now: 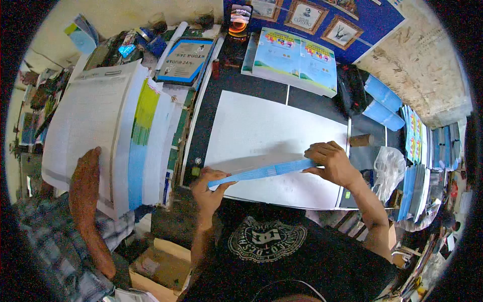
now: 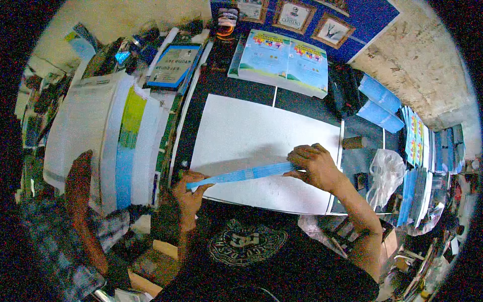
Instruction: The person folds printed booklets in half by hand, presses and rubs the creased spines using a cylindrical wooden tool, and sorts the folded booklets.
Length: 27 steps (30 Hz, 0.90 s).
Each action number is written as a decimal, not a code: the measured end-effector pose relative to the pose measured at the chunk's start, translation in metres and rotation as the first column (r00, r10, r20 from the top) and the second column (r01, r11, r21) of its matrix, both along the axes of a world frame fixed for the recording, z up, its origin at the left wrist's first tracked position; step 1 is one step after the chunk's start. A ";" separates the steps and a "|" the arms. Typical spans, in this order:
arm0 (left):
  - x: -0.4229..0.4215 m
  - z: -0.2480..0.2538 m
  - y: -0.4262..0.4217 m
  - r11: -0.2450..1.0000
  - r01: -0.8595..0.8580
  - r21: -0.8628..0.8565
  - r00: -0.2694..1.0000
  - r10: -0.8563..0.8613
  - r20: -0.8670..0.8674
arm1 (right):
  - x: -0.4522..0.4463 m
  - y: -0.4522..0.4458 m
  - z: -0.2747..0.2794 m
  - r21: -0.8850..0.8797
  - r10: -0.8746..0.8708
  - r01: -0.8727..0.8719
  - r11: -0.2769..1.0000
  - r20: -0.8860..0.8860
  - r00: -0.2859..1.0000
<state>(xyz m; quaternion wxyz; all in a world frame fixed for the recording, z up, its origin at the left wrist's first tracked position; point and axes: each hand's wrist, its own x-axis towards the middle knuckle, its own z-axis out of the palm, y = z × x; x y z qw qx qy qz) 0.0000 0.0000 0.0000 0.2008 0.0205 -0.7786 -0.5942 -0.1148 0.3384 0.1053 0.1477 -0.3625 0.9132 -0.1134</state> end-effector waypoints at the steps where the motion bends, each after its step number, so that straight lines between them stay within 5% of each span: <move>1: 0.004 0.001 -0.002 1.000 -0.011 -0.016 1.000 0.011 0.018 | 0.002 0.001 0.000 -0.028 -0.001 0.000 1.000 -0.030 1.000; 8: 0.023 -0.001 -0.011 0.994 0.051 -0.098 0.985 -0.034 0.167 | 0.018 0.024 -0.017 -0.182 -0.077 0.084 0.980 0.045 0.996; 11: 0.018 -0.009 -0.015 0.998 0.056 0.000 0.993 -0.056 0.108 | 0.014 0.033 -0.029 -0.233 -0.110 0.120 0.965 0.056 0.992; 15: 0.015 0.008 -0.013 0.997 0.041 -0.070 0.989 -0.031 0.143 | 0.021 0.041 -0.040 -0.279 -0.143 0.150 0.948 0.045 0.989; 20: 0.031 0.015 -0.011 0.996 0.004 -0.093 0.964 0.021 0.266 | 0.041 0.028 -0.044 -0.403 -0.372 0.516 0.756 0.384 0.845; 27: 0.051 0.020 0.017 0.984 -0.157 -0.082 0.932 0.175 0.316 | 0.077 0.008 -0.094 -0.579 -0.461 0.704 0.412 0.534 0.709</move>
